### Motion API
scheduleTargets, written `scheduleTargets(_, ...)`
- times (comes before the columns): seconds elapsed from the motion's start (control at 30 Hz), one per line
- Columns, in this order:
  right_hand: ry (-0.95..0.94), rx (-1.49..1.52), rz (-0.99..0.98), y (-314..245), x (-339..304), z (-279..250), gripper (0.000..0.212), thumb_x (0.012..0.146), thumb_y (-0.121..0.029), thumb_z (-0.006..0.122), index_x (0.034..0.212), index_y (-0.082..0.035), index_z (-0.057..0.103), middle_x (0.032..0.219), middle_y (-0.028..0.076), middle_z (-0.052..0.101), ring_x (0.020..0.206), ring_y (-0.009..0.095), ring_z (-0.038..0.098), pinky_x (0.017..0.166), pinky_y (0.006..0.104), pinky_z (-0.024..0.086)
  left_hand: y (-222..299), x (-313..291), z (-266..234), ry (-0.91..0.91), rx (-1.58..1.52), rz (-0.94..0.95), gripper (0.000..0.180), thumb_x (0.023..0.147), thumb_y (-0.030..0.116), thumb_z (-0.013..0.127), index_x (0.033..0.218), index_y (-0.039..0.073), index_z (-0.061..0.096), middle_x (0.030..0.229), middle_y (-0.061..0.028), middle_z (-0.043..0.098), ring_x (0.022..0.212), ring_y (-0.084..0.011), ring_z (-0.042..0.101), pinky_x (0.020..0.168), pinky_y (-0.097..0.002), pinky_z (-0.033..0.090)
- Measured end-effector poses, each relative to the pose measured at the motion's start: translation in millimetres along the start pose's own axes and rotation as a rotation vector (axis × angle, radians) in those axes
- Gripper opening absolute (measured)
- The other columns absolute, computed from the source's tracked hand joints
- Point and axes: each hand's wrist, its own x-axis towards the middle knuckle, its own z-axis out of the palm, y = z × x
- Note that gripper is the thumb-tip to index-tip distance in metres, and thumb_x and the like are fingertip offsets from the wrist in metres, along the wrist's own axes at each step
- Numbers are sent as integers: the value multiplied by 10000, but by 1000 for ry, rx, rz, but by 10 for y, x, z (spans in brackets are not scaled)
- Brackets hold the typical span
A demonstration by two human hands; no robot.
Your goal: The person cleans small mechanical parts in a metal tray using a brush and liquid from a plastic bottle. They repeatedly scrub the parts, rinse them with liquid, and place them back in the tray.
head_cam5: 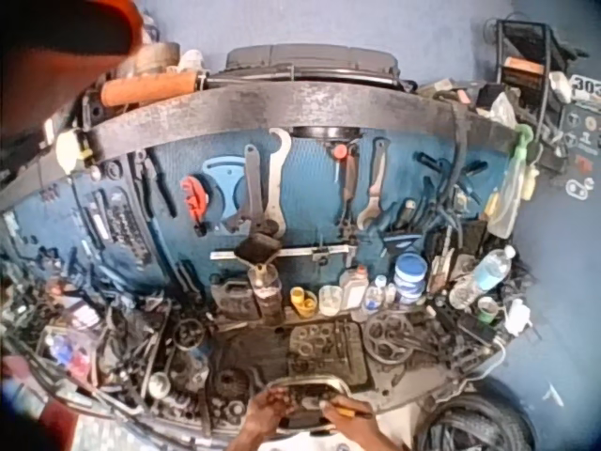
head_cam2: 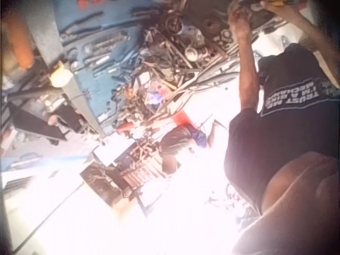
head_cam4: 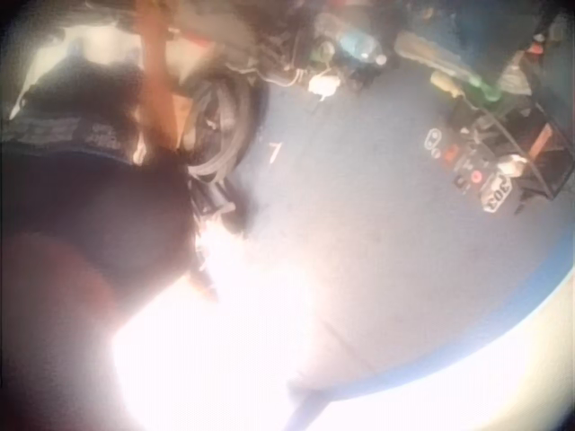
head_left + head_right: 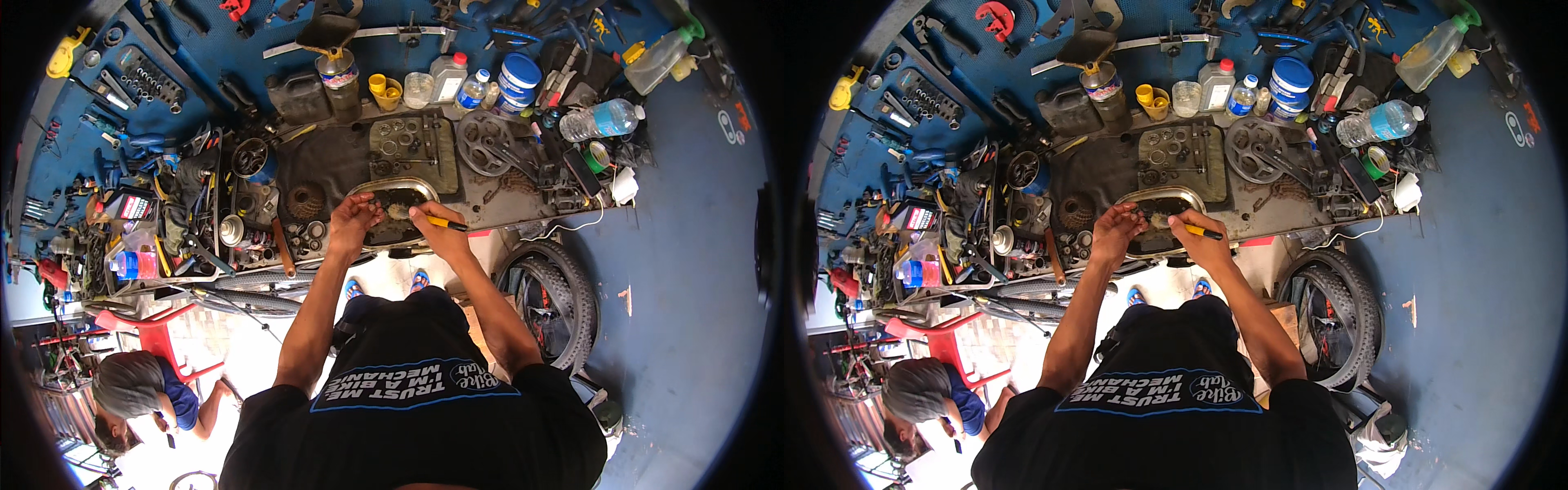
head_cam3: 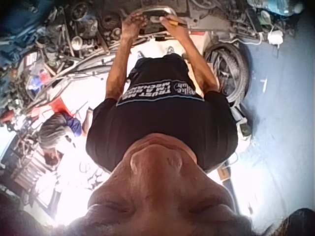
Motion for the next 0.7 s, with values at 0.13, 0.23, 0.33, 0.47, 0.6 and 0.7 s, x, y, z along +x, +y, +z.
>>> scheduleTargets(0.13, -22, -15, 4, 44, -20, 20, 345, 1016, -362, 746, 971, -21, 724, 774, 8, 664, 724, 86, 557, 674, 283, 473, -3, -5, 22, 9, 1, -10, 290, 1016, -62, 631, 1300, -39, 579, 1131, -132, 679, 1003, -190, 696, 914, -350, 623)
scheduleTargets(0.23, -9, -225, 42, 142, 38, -93, 360, 1032, -420, 710, 1095, -67, 751, 808, 38, 718, 742, 136, 668, 688, 304, 519, 12, 6, 0, -40, 34, 17, 282, 1009, -65, 642, 1284, -27, 591, 1119, -112, 674, 1020, -195, 695, 933, -369, 633)
scheduleTargets(0.33, -19, -149, 36, 370, 75, -138, 391, 1032, -452, 695, 1230, -119, 750, 848, 65, 743, 828, 173, 745, 732, 323, 558, -27, 35, -1, -62, 217, 64, 296, 994, -78, 648, 1280, -24, 592, 1134, -103, 678, 1019, -189, 697, 908, -366, 649)
scheduleTargets(0.47, -31, -225, -249, 339, 31, -150, 396, 1008, -446, 718, 1241, -127, 752, 878, 62, 759, 871, 184, 763, 766, 317, 569, -174, 52, -73, -123, 389, 214, 319, 967, -110, 642, 1271, -21, 600, 1168, -108, 686, 1010, -171, 695, 849, -352, 665)
scheduleTargets(0.6, -19, -350, -65, 303, 69, -194, 316, 970, -410, 743, 1034, -101, 753, 878, 126, 768, 829, 283, 743, 776, 402, 565, -231, 69, -47, -64, 530, 241, 288, 961, -104, 648, 1236, -21, 638, 1106, -107, 720, 924, -149, 699, 813, -321, 641)
scheduleTargets(0.7, -17, 63, 164, 232, 213, -84, 318, 986, -366, 751, 917, -57, 723, 771, 79, 717, 722, 145, 665, 693, 320, 519, -216, 56, -14, -29, 664, 232, 258, 956, -70, 676, 1207, -12, 686, 992, -100, 756, 808, -126, 699, 731, -286, 600)
